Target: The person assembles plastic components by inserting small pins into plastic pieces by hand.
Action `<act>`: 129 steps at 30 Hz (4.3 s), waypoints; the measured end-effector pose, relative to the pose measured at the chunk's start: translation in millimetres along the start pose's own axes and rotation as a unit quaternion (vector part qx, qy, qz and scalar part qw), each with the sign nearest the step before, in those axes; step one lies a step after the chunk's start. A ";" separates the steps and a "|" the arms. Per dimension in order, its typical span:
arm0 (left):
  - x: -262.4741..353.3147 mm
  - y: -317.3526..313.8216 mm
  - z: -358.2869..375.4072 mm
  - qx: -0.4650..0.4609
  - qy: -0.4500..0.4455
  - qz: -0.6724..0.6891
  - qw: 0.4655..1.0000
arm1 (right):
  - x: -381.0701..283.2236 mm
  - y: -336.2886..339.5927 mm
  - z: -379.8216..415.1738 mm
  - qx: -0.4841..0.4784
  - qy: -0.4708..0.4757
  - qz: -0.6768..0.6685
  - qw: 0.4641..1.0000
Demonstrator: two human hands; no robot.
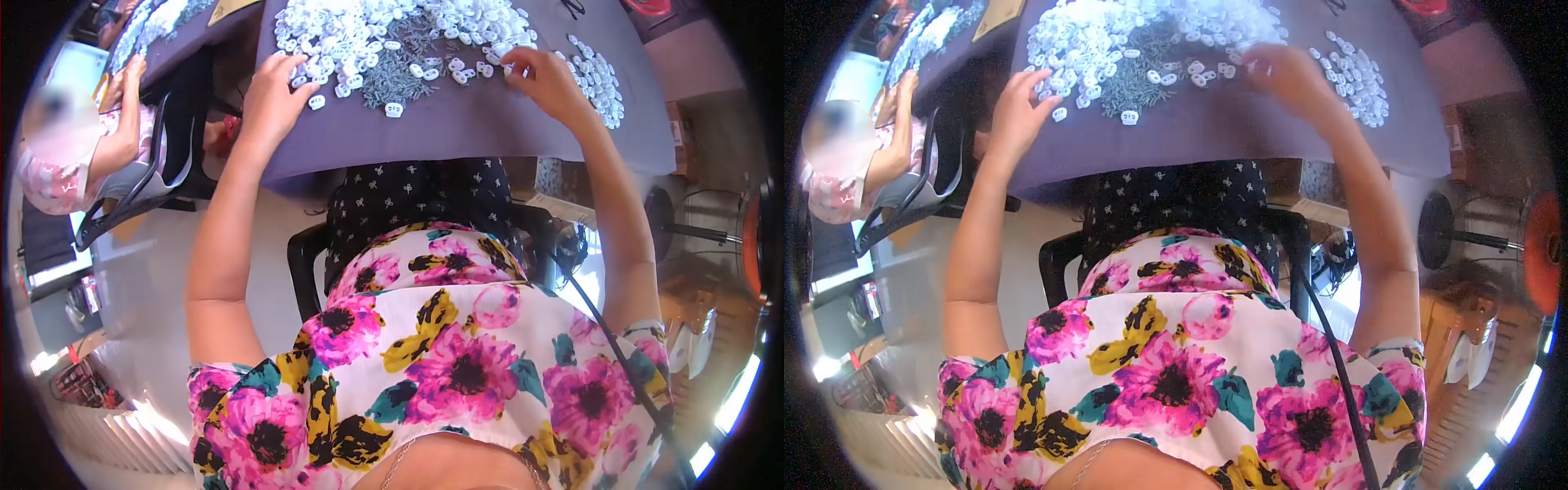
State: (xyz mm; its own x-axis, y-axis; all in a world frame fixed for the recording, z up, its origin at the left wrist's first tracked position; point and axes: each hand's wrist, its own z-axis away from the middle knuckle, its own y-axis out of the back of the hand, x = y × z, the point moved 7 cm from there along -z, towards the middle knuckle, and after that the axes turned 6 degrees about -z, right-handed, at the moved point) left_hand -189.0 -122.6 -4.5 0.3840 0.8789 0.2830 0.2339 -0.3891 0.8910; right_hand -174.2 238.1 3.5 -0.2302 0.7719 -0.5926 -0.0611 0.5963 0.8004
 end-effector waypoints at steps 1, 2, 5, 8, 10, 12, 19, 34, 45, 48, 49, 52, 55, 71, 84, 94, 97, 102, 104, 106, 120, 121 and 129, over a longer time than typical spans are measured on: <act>1.6 -1.6 0.7 -0.008 0.005 0.008 1.000 | 8.7 -8.6 4.6 -0.021 -0.004 -0.007 1.000; 5.8 -2.9 0.8 -0.034 0.040 0.037 0.998 | 13.7 -18.6 6.3 -0.015 0.055 -0.032 0.998; 19.5 -8.2 -1.8 -0.036 0.006 0.038 0.999 | 2.2 -29.3 5.1 0.006 0.081 -0.038 0.996; 33.9 -4.4 4.6 0.021 0.028 0.093 0.995 | -23.6 -20.7 -0.9 0.013 0.081 -0.076 0.994; 33.6 -11.6 11.6 0.065 0.005 0.073 0.995 | -24.2 -19.6 -12.4 0.045 0.074 -0.057 0.995; 34.4 -14.2 14.1 0.095 -0.012 0.053 0.994 | -22.0 -22.9 -33.4 0.117 0.057 0.013 0.991; 41.3 -9.7 16.4 0.102 -0.012 0.055 0.993 | -69.8 -59.2 -88.5 0.047 0.107 0.022 0.993; 50.5 -7.7 18.4 0.103 -0.010 0.062 0.993 | -78.9 -87.3 -136.5 -0.013 0.149 0.097 0.984; 48.8 -9.7 19.0 0.097 -0.010 0.059 0.994 | -37.4 -26.5 -61.7 0.042 0.054 -0.090 0.994; 48.8 -10.6 18.9 0.097 -0.012 0.055 0.994 | 13.8 -3.9 -58.5 0.134 -0.003 -0.027 0.991; 49.4 -10.0 18.4 0.097 -0.014 0.051 0.994 | 22.4 0.2 -58.0 0.102 -0.015 0.021 0.994; 52.5 -10.2 17.2 0.099 -0.015 0.035 0.994 | 26.4 -5.1 -52.3 0.103 -0.013 0.040 0.994; 49.6 -9.0 19.4 0.092 -0.001 0.048 0.995 | 9.6 -20.3 -54.3 0.080 0.095 0.006 0.992; 299.9 168.5 65.7 -0.201 -0.386 0.526 0.731 | -4.8 2.3 -49.8 0.173 0.097 -0.070 0.978; 336.4 163.1 52.6 -0.370 -0.460 0.555 0.586 | 2.2 -6.8 -7.7 0.173 0.091 -0.084 0.977; 361.5 139.2 75.4 -0.378 -0.457 0.566 0.572 | -16.5 1.9 106.5 0.230 0.190 -0.031 0.954; 342.0 142.5 71.7 -0.469 -0.414 0.441 0.643 | 24.9 38.9 150.0 0.307 0.111 -0.005 0.945; 338.0 156.1 95.9 -0.313 -0.492 0.492 0.647 | 67.4 102.9 221.1 0.434 -0.040 -0.064 0.898; 323.1 153.7 93.5 -0.270 -0.469 0.555 0.632 | 67.7 99.4 228.0 0.450 -0.043 -0.082 0.888; 325.0 145.4 89.3 -0.313 -0.480 0.506 0.645 | 66.5 89.8 227.8 0.418 -0.054 -0.074 0.904; 380.4 148.7 91.5 -0.213 -0.087 0.500 0.835 | 80.2 84.3 233.1 0.448 0.009 -0.115 0.886; 383.6 149.9 92.3 -0.196 -0.060 0.460 0.864 | 82.7 84.3 245.2 0.482 0.137 -0.173 0.848; 389.1 134.9 85.4 -0.206 -0.052 0.473 0.855 | 94.0 85.0 269.2 0.456 -0.025 -0.174 0.873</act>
State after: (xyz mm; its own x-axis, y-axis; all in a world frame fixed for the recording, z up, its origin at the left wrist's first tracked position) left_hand 68.2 143.3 195.6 0.3096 0.1870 0.9323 -0.5507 -0.7640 0.3361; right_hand 60.4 420.7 -8.5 -0.3084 0.5045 -0.8065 0.6841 0.7067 0.1805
